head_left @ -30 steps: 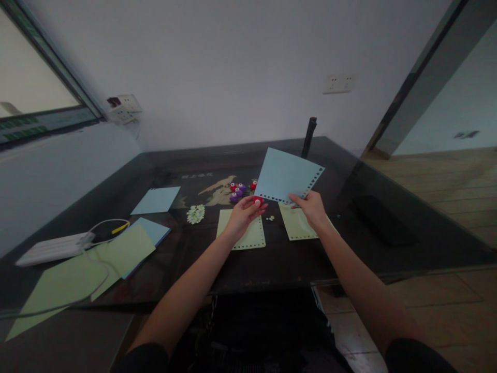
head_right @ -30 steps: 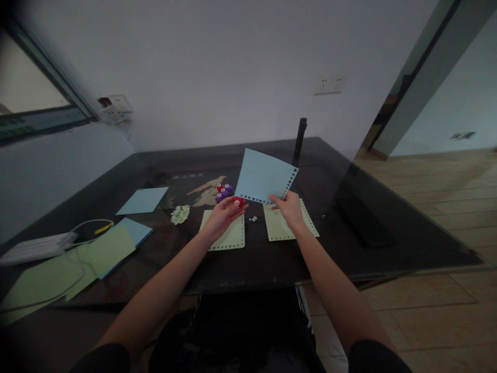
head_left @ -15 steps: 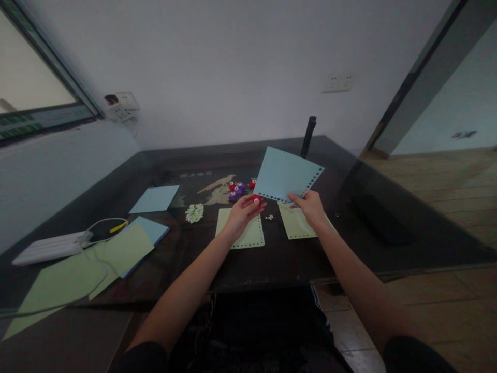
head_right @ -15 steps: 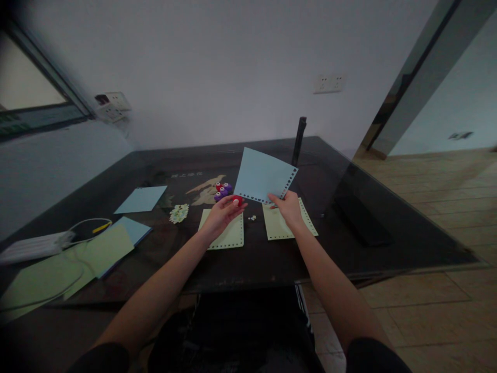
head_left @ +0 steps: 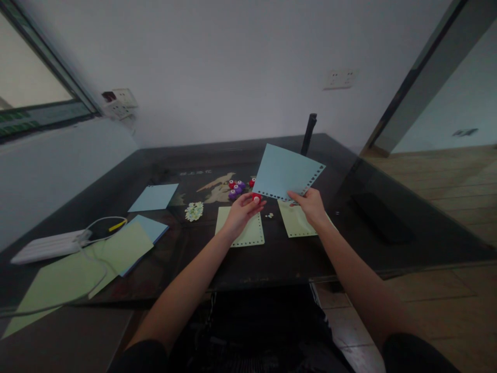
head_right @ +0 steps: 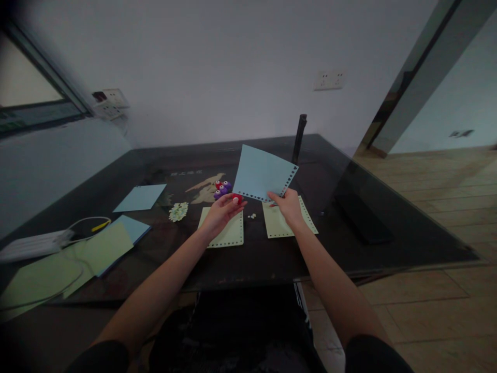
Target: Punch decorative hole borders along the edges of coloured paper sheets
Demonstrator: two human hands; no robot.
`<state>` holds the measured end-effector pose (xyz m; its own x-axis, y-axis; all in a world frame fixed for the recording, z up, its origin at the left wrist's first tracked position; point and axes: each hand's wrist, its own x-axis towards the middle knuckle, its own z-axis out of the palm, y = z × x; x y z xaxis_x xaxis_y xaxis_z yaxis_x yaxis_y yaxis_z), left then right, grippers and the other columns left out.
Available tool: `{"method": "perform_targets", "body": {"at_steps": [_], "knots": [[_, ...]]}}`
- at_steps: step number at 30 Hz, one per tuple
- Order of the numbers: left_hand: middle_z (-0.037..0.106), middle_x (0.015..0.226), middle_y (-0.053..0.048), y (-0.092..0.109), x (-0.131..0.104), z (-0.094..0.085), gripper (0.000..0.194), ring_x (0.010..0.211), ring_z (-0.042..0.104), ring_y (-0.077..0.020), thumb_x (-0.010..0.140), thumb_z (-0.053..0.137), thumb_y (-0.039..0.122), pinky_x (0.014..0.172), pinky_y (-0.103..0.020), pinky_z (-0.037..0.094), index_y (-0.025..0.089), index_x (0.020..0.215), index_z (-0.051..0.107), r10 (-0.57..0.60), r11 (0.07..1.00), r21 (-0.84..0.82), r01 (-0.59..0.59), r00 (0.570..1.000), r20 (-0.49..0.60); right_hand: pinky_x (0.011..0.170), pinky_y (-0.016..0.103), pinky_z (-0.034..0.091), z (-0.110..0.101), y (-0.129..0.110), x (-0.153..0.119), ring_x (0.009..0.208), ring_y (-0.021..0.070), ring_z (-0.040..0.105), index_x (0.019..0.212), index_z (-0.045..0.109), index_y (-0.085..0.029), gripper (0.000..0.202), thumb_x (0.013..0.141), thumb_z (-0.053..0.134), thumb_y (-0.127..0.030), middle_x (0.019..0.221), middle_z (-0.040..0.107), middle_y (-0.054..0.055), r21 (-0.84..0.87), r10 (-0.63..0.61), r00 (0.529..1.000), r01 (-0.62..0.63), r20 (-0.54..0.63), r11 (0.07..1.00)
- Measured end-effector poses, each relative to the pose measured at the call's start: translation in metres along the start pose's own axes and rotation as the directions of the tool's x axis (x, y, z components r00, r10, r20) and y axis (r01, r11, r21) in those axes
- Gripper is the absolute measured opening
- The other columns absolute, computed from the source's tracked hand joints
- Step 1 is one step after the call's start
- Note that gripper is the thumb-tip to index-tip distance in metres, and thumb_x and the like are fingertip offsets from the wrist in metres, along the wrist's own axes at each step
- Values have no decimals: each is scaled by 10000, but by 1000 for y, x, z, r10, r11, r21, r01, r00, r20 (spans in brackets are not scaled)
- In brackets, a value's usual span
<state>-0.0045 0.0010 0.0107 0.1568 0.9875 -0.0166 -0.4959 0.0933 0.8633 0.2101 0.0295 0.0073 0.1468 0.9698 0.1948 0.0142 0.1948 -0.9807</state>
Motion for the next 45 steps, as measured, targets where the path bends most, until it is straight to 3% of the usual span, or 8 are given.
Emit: {"method": "perform_targets", "body": {"at_steps": [12, 28, 45], "knots": [[679, 981, -93, 0, -1, 0, 272, 909, 679, -203, 751, 698, 138, 869, -330, 519, 126, 994, 577, 4, 1000, -15, -4, 1000, -5, 541, 307, 551, 1, -5, -3, 664, 199, 665, 853, 686, -118, 359, 614, 730, -383, 832, 715, 112, -32, 7, 1000, -7, 8, 999], [676, 957, -93, 3, -2, 3, 250, 888, 681, -187, 748, 698, 132, 871, -327, 519, 127, 967, 575, 6, 1000, -22, -6, 1000, -10, 519, 305, 542, 2, -8, -3, 636, 188, 646, 817, 692, -121, 345, 580, 738, -368, 804, 714, 107, -23, 24, 1000, -24, -12, 999], [684, 898, -80, 3, -1, 1, 211, 816, 686, -159, 746, 693, 127, 902, -342, 501, 114, 934, 597, 0, 1000, 21, 1, 999, -47, 544, 319, 544, -3, -10, -1, 613, 188, 642, 747, 689, -108, 308, 572, 736, -357, 741, 709, 112, -173, 39, 996, -24, 86, 985]]}}
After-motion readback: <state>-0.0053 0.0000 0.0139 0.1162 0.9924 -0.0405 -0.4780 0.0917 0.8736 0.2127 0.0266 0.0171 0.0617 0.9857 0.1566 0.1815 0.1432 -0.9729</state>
